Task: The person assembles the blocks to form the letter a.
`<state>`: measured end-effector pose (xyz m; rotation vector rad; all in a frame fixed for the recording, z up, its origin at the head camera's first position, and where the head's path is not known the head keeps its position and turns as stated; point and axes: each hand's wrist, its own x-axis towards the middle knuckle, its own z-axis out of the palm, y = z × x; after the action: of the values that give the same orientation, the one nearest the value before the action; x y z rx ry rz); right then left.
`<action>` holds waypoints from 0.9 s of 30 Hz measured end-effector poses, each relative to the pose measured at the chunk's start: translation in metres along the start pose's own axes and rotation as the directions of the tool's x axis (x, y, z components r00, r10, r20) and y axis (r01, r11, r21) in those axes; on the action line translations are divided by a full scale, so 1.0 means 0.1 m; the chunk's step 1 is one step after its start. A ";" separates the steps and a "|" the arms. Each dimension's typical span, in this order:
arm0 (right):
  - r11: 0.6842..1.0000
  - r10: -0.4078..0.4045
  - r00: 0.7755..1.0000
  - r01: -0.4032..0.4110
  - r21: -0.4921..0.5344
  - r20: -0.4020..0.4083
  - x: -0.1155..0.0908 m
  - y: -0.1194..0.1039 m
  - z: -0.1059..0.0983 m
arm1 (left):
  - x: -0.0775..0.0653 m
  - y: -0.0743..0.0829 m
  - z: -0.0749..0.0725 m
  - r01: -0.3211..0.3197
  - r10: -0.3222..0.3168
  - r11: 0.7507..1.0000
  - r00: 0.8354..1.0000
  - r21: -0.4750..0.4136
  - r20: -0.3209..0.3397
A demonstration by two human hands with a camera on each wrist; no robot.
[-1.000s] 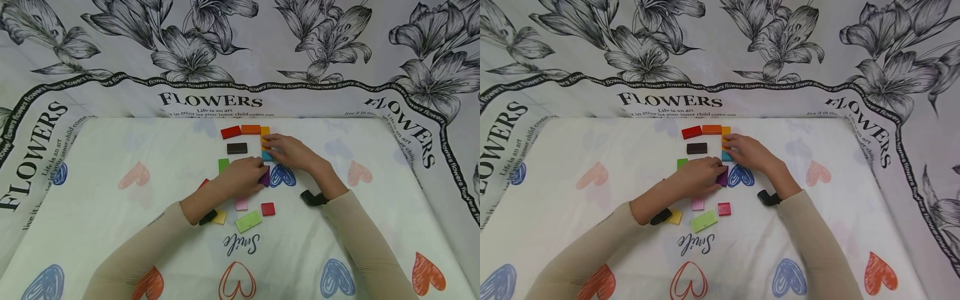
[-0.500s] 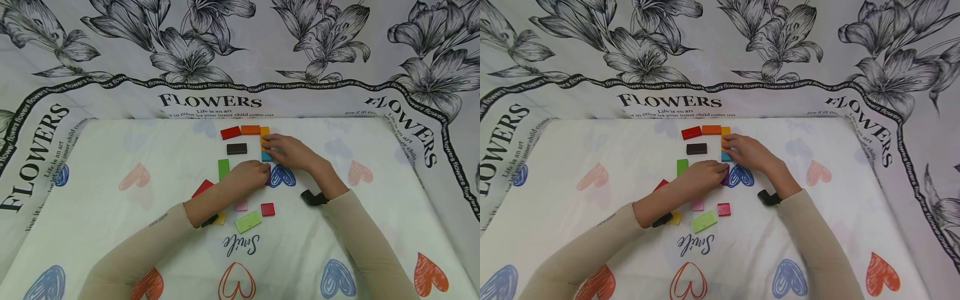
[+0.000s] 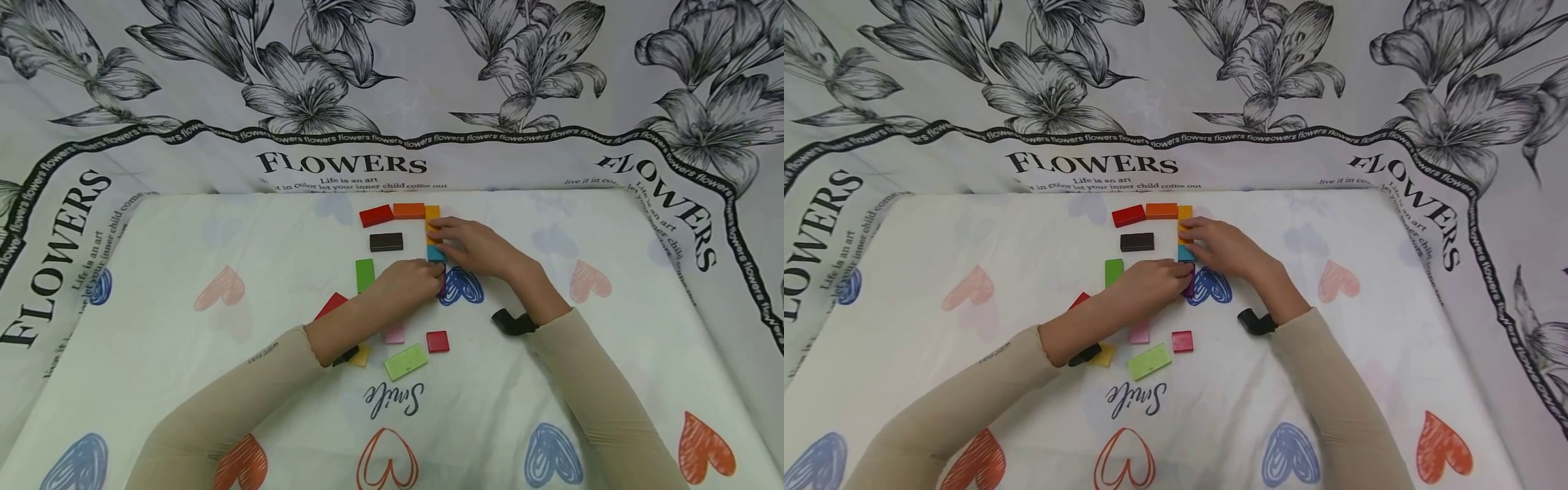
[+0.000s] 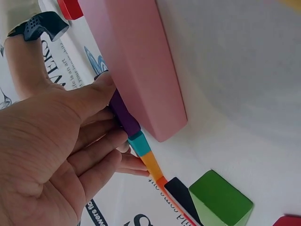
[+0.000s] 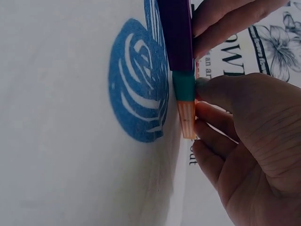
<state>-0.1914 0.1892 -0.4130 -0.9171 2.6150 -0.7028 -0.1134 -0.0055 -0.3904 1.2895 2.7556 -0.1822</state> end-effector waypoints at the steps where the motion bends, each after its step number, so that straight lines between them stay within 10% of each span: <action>1: 1.000 0.001 1.000 -0.001 -0.002 0.000 0.00 0.00 0.00 | 0.00 0.00 0.00 0.000 0.000 1.000 1.000 0.003 -0.002; 27: 1.000 0.000 1.000 0.000 0.000 -0.004 0.00 -0.03 -0.01 | 0.04 -0.02 0.02 0.006 -0.006 1.000 0.999 -0.007 -0.040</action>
<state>-0.1903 0.1876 -0.4103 -0.9168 2.6185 -0.7053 -0.1176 -0.0046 -0.3923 1.2979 2.7911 -0.1482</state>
